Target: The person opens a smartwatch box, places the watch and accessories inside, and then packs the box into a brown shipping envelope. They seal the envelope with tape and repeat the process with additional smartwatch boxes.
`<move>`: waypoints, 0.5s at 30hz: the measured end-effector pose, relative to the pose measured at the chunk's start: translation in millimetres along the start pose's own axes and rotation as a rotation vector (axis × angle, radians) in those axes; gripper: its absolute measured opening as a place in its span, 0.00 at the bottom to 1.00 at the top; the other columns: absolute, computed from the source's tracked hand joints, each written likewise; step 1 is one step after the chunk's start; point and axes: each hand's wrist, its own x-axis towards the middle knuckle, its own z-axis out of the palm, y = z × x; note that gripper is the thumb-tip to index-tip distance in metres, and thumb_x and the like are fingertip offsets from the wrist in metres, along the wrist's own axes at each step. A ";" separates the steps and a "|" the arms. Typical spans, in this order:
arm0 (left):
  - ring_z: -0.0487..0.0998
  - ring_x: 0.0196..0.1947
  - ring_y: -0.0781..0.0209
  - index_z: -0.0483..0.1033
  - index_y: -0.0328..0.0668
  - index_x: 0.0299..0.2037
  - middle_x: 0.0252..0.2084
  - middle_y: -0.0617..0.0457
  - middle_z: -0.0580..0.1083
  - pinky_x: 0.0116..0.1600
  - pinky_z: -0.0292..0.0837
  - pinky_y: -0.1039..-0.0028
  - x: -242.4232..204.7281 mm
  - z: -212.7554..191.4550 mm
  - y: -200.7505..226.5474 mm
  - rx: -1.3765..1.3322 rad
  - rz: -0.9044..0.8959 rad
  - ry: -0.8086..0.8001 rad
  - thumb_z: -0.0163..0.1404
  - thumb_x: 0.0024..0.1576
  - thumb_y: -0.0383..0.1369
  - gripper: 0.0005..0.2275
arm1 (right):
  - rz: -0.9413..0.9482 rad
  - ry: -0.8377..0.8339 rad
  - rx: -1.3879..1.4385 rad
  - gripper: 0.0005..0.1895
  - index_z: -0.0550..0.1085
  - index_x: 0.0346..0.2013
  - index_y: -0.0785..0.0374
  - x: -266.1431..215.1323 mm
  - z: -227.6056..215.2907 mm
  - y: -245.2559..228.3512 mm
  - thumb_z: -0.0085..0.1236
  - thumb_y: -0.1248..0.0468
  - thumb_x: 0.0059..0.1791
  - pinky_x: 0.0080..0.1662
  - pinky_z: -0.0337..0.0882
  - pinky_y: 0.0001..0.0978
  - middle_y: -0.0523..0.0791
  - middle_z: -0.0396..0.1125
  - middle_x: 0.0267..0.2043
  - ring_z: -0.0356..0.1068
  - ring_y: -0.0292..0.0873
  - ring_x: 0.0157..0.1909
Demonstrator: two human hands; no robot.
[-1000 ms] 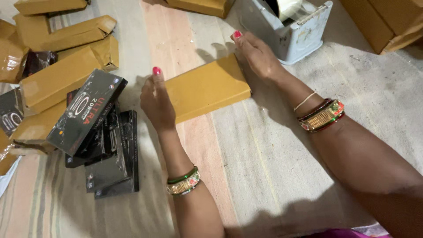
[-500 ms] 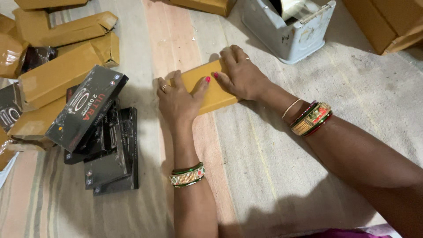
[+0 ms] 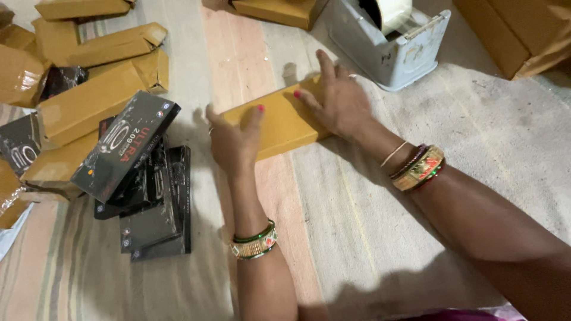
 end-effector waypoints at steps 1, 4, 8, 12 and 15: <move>0.76 0.56 0.39 0.49 0.30 0.71 0.57 0.30 0.72 0.62 0.70 0.59 -0.6 -0.6 -5.4 -0.065 -0.033 0.062 0.57 0.50 0.58 0.48 | 0.061 -0.033 -0.039 0.46 0.43 0.76 0.59 -2.9 -3.8 -1.6 0.43 0.39 0.53 0.59 0.70 0.52 0.63 0.58 0.63 0.67 0.64 0.61; 0.79 0.47 0.43 0.58 0.24 0.64 0.46 0.32 0.76 0.54 0.72 0.60 1.6 -5.6 -14.1 -0.125 0.117 0.203 0.61 0.54 0.54 0.42 | 0.143 -0.086 0.123 0.46 0.40 0.78 0.54 -4.0 -6.3 -3.4 0.42 0.39 0.53 0.55 0.73 0.52 0.63 0.67 0.57 0.73 0.61 0.56; 0.72 0.27 0.49 0.73 0.25 0.41 0.28 0.40 0.72 0.40 0.68 0.55 5.8 -15.9 -14.7 -0.635 0.062 0.199 0.50 0.64 0.47 0.23 | -0.005 0.069 0.735 0.43 0.45 0.74 0.58 13.7 -15.2 18.0 0.43 0.38 0.55 0.52 0.78 0.51 0.47 0.55 0.64 0.72 0.55 0.56; 0.77 0.28 0.71 0.73 0.41 0.44 0.28 0.54 0.76 0.36 0.68 0.78 5.3 -22.8 -31.4 -1.043 0.179 0.413 0.45 0.65 0.49 0.17 | -0.100 0.131 1.101 0.33 0.66 0.60 0.69 26.6 -30.1 46.7 0.41 0.41 0.59 0.59 0.67 0.50 0.59 0.68 0.53 0.67 0.55 0.58; 0.74 0.37 0.69 0.72 0.37 0.45 0.37 0.51 0.73 0.46 0.69 0.73 13.7 -12.7 -36.9 -0.933 0.367 0.438 0.45 0.69 0.52 0.21 | -0.110 0.143 0.862 0.31 0.62 0.60 0.61 24.9 -30.0 51.1 0.35 0.39 0.56 0.63 0.64 0.54 0.58 0.68 0.56 0.66 0.55 0.61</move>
